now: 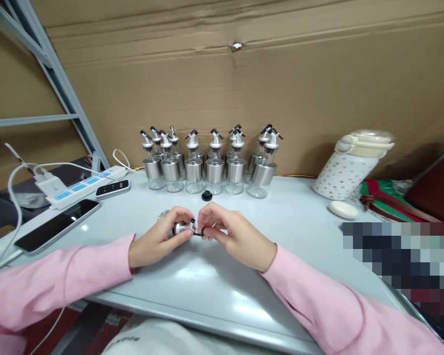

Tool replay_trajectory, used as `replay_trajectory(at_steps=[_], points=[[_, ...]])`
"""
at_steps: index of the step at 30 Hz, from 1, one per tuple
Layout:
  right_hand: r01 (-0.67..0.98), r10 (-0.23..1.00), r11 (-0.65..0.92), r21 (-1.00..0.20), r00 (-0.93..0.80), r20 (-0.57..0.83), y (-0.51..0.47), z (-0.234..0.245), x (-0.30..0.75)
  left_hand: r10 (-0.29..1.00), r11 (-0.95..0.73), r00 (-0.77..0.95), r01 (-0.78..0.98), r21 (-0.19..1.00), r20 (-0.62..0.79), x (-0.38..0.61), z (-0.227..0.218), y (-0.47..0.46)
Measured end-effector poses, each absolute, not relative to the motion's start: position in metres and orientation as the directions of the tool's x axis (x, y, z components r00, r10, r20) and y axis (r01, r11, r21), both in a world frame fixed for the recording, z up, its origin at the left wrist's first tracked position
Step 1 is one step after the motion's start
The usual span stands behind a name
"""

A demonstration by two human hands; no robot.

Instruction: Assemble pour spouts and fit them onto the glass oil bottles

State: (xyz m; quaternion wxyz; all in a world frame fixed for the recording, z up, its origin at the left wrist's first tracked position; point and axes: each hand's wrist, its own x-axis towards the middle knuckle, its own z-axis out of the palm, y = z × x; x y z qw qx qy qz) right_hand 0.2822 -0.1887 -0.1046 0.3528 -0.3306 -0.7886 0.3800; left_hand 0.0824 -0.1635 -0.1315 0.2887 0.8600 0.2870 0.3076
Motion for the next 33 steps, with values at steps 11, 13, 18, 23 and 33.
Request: replay_trajectory(at_steps=[11, 13, 18, 23, 33], points=[[0.283, 0.862, 0.459, -0.842, -0.369, 0.347, -0.188, -0.113, 0.277, 0.673, -0.666, 0.632, 0.294, 0.686, 0.383, 0.082, -0.131, -0.165], [0.286, 0.869, 0.45, -0.846, -0.358, 0.341, -0.188, -0.114, 0.277, 0.672, -0.656, 0.644, 0.289, 0.698, 0.366, 0.082, -0.132, -0.165], [0.284, 0.853, 0.479, -0.83, -0.372, 0.366, -0.187, -0.116, 0.277, 0.666, -0.633, 0.663, 0.257, 0.73, 0.343, 0.082, -0.131, -0.165], [0.264, 0.85, 0.482, -0.836, -0.374, 0.372, -0.187, -0.114, 0.276, 0.65, -0.642, 0.68, 0.25, 0.725, 0.341, 0.082, -0.131, -0.165], [0.212, 0.906, 0.293, -0.932, -0.374, 0.2, -0.187, -0.115, 0.275, 0.594, -0.656, 0.731, 0.199, 0.728, 0.336, 0.082, -0.132, -0.165]])
